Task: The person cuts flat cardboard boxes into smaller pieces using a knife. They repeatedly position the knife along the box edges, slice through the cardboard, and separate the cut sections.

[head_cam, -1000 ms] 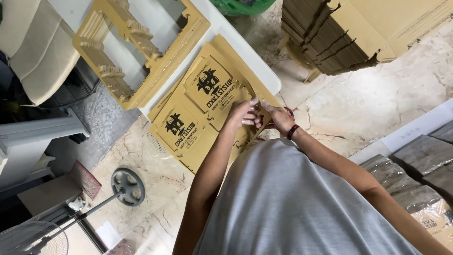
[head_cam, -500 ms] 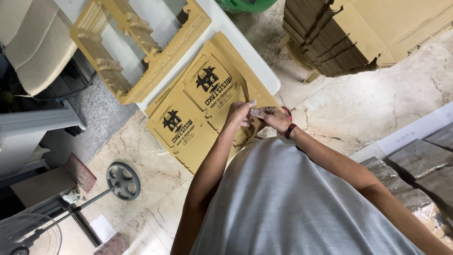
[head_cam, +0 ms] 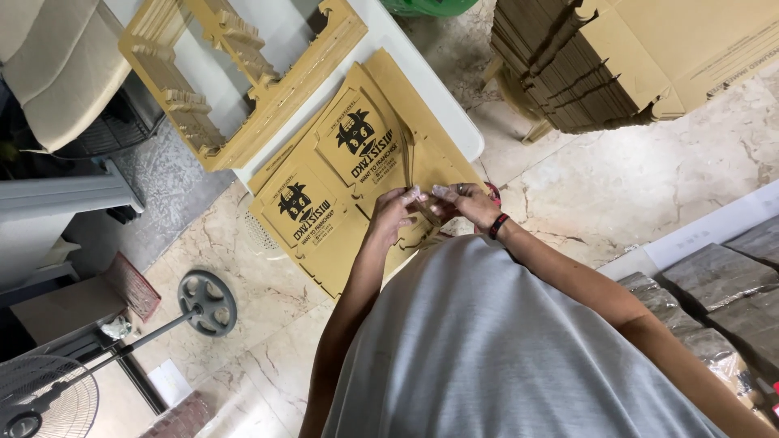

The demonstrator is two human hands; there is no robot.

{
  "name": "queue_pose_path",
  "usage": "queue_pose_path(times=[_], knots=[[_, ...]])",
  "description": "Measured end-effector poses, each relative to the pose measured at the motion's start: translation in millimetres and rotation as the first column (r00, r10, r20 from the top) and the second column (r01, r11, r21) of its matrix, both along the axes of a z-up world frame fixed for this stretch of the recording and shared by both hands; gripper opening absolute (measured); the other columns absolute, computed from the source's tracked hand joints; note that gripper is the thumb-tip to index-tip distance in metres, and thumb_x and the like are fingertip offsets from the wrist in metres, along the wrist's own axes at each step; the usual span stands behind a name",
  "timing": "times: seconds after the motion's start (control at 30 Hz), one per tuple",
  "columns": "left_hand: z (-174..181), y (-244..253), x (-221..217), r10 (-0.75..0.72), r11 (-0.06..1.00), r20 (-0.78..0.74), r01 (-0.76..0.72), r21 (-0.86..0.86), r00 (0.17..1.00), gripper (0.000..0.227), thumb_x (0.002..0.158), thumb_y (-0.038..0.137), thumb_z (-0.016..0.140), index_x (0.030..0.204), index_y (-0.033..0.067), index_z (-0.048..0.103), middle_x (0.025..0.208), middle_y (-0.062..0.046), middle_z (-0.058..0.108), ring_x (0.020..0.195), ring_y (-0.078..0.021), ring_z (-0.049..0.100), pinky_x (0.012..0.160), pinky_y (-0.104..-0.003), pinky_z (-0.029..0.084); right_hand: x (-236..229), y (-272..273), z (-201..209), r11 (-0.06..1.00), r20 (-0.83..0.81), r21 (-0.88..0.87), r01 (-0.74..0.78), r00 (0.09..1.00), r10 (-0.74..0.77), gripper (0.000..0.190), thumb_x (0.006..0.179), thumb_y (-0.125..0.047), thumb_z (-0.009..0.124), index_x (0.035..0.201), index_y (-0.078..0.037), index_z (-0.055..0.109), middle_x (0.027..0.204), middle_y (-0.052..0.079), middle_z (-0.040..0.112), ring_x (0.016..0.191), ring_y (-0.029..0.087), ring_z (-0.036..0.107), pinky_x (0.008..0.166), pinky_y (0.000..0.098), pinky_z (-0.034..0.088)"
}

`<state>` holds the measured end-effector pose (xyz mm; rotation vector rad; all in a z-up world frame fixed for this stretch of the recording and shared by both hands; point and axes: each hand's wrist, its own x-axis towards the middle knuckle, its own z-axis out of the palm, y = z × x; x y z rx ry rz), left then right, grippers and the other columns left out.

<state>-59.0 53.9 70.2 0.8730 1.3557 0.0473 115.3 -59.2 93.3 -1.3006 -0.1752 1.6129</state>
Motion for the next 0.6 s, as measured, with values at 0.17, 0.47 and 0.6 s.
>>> queue_pose_path(times=[0.17,0.47,0.6], knots=[[45.4,-7.3,17.8,0.074,0.997,0.144,-0.071,-0.027,0.987,0.041,0.091,0.039,0.081,0.11,0.0085,0.061,0.101,-0.014,0.077,0.095,-0.0279,0.076,0.073,-0.034,0.056,-2.8,2.7,-48.0,0.987,0.59,-0.159,0.007,0.802,0.09,0.033,0.094,-0.049,0.072,0.112,-0.022,0.077,0.109,0.009,0.075,0.113,0.03,0.068,0.099,0.0451,0.054],[48.7,-9.5,37.5,-0.016,1.0,0.112,0.013,0.028,0.994,0.037,0.094,0.035,0.076,0.117,0.0079,0.066,0.096,-0.019,0.076,0.09,-0.0317,0.078,0.057,-0.027,0.051,4.4,21.4,-90.9,0.96,0.866,-0.207,-0.187,0.422,0.268,0.043,0.094,-0.043,0.072,0.131,-0.022,0.068,0.117,0.005,0.067,0.112,0.03,0.067,0.095,0.0437,0.058],[47.7,-9.0,34.0,0.005,1.0,0.211,-0.003,-0.012,0.978,0.038,0.097,0.032,0.073,0.124,0.0063,0.064,0.107,-0.023,0.076,0.101,-0.0378,0.075,0.06,-0.029,0.059,-3.8,16.3,-99.4,0.9,0.947,-0.3,-0.316,0.011,0.32,0.051,0.088,-0.034,0.078,0.135,-0.019,0.065,0.122,0.007,0.057,0.106,0.033,0.066,0.088,0.0463,0.061]])
